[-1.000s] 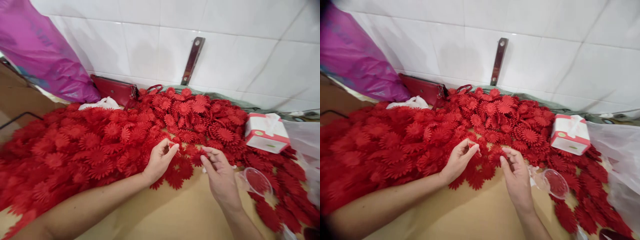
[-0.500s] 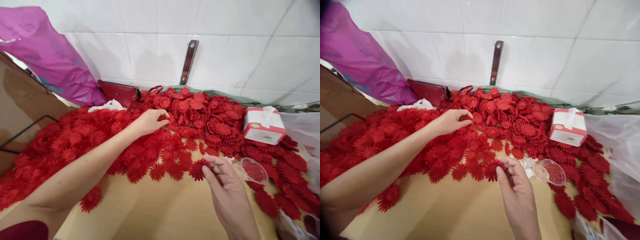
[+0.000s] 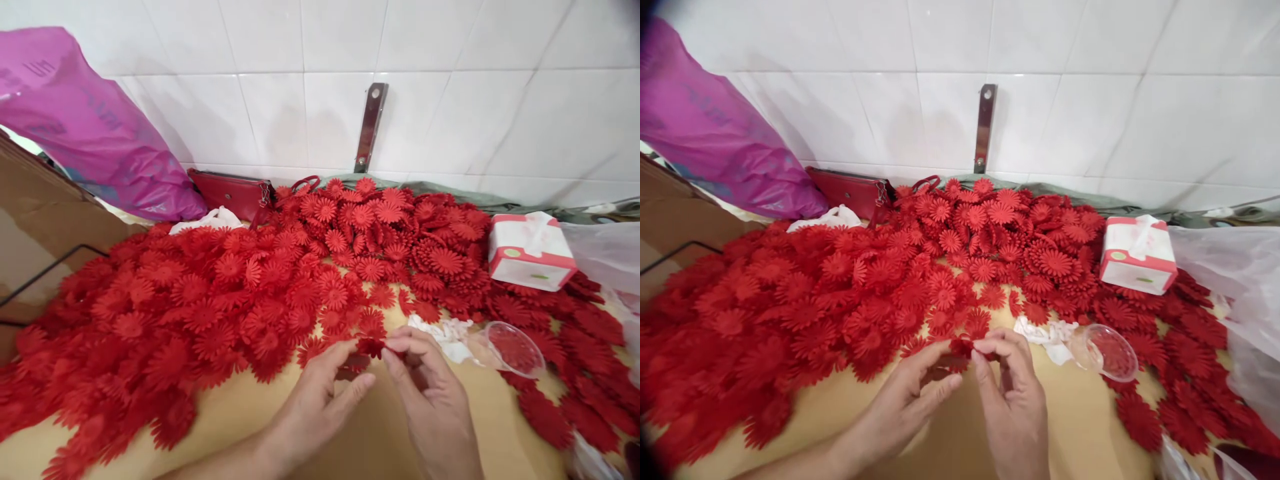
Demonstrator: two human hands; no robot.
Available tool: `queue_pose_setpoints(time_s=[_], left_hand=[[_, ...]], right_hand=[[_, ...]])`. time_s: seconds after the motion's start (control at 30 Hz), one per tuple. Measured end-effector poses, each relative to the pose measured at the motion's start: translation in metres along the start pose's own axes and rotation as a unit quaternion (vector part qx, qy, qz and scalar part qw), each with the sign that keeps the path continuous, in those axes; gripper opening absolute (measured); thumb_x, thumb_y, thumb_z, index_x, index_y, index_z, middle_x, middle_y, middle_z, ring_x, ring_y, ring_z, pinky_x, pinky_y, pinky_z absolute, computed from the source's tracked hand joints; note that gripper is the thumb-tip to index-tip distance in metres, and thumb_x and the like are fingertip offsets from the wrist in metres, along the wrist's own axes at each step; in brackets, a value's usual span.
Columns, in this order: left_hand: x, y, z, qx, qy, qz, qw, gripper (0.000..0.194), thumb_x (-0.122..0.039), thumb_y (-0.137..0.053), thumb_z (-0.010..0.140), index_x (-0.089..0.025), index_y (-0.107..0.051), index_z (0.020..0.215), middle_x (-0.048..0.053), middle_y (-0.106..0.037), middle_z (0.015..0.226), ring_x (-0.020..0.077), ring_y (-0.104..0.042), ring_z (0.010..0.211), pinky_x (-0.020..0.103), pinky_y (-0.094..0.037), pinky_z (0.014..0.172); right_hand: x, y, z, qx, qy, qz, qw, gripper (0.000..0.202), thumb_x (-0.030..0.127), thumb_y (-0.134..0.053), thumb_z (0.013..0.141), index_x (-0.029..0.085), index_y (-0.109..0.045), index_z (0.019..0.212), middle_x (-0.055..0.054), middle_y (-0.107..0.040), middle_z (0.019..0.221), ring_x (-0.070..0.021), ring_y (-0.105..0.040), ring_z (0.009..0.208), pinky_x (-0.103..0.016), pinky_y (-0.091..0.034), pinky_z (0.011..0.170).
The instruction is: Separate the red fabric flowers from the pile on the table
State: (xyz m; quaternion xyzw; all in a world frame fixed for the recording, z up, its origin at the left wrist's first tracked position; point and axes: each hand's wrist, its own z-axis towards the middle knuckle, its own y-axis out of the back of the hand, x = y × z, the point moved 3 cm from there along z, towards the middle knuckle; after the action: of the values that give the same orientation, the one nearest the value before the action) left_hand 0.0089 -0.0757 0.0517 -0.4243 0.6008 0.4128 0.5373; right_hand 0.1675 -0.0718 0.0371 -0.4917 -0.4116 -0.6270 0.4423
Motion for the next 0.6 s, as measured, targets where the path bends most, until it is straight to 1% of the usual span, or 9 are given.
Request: queue_pose_setpoints(time_s=[0.03,0.07,0.13,0.2,0.27,0.37,0.47,0.53,0.6], left_hand=[[0.009,-0.004,-0.002,-0.004,0.011,-0.041,0.999,0.032,-0.038,-0.059,0.098,-0.025,-0.071,0.124,0.012,-0.074,0.120,0.0248,-0.071,0.106,0.037,-0.057,0.092],[0.017,-0.004,-0.002,-0.026,0.015,-0.067,0.997,0.030,-0.039,-0.058,0.098,-0.024,-0.072,0.119,0.011,-0.075,0.118,0.0242,-0.070,0.107,0.037,-0.055,0.096],[0.026,-0.001,0.000,-0.060,0.028,-0.102,0.993,0.026,-0.040,-0.063,0.095,-0.022,-0.074,0.110,0.009,-0.077,0.111,0.0227,-0.070,0.104,0.035,-0.054,0.097],[0.032,0.003,0.002,-0.077,0.037,-0.119,0.989,0.023,-0.041,-0.071,0.090,-0.020,-0.074,0.100,0.007,-0.077,0.101,0.0205,-0.070,0.097,0.031,-0.054,0.092],[0.036,0.006,0.003,-0.085,0.036,-0.124,0.988,0.023,-0.041,-0.073,0.088,-0.018,-0.072,0.092,0.005,-0.075,0.092,0.0177,-0.068,0.089,0.027,-0.054,0.085],[0.039,0.008,0.004,-0.096,0.025,-0.128,0.987,0.023,-0.040,-0.073,0.089,-0.017,-0.069,0.088,0.004,-0.071,0.086,0.0150,-0.064,0.082,0.025,-0.052,0.079],[0.038,0.012,0.004,-0.130,0.019,-0.134,0.982,0.026,-0.042,-0.075,0.086,-0.019,-0.067,0.093,0.003,-0.069,0.088,0.0147,-0.064,0.082,0.024,-0.053,0.078],[0.037,0.012,0.004,-0.107,0.018,-0.125,0.986,0.027,-0.045,-0.069,0.091,-0.019,-0.068,0.094,0.003,-0.070,0.087,0.0155,-0.065,0.082,0.025,-0.053,0.080],[0.035,0.010,0.004,-0.062,0.019,-0.119,0.991,0.030,-0.047,-0.063,0.094,-0.018,-0.069,0.091,0.004,-0.071,0.083,0.0164,-0.066,0.082,0.026,-0.053,0.082]], right_hand=[[-0.002,-0.002,-0.003,0.004,0.007,-0.002,1.000,0.010,0.036,-0.073,0.087,0.025,-0.073,0.086,-0.006,-0.065,0.101,-0.0192,-0.065,0.097,-0.028,-0.057,0.082],[-0.003,-0.004,-0.006,0.006,0.013,0.001,1.000,0.010,0.035,-0.073,0.087,0.025,-0.073,0.085,-0.006,-0.066,0.098,-0.0192,-0.066,0.095,-0.028,-0.058,0.081],[-0.007,-0.007,-0.009,0.015,0.008,0.014,1.000,0.009,0.033,-0.073,0.087,0.025,-0.073,0.085,-0.005,-0.066,0.092,-0.0181,-0.067,0.088,-0.027,-0.059,0.077],[-0.011,-0.009,-0.010,0.032,-0.012,0.029,0.999,0.007,0.031,-0.072,0.088,0.024,-0.073,0.087,-0.004,-0.067,0.088,-0.0167,-0.067,0.082,-0.026,-0.059,0.073],[-0.014,-0.010,-0.011,0.045,-0.025,0.035,0.998,0.005,0.029,-0.072,0.087,0.024,-0.072,0.088,-0.003,-0.068,0.086,-0.0163,-0.067,0.078,-0.026,-0.059,0.071],[-0.014,-0.009,-0.014,0.040,-0.018,0.026,0.999,0.002,0.025,-0.072,0.087,0.024,-0.071,0.087,-0.002,-0.068,0.088,-0.0166,-0.067,0.082,-0.027,-0.058,0.074],[-0.010,-0.006,-0.018,-0.005,0.044,-0.015,0.999,0.010,0.017,-0.069,0.088,0.027,-0.071,0.090,-0.003,-0.069,0.093,-0.0172,-0.068,0.089,-0.028,-0.058,0.075],[-0.005,-0.005,-0.021,-0.025,0.119,-0.069,0.990,0.022,0.010,-0.067,0.087,0.030,-0.072,0.096,-0.003,-0.068,0.097,-0.0173,-0.068,0.091,-0.029,-0.058,0.076],[0.000,-0.007,-0.024,-0.014,0.182,-0.123,0.976,0.032,0.004,-0.064,0.087,0.032,-0.073,0.101,-0.003,-0.068,0.099,-0.0172,-0.068,0.092,-0.030,-0.058,0.078]])
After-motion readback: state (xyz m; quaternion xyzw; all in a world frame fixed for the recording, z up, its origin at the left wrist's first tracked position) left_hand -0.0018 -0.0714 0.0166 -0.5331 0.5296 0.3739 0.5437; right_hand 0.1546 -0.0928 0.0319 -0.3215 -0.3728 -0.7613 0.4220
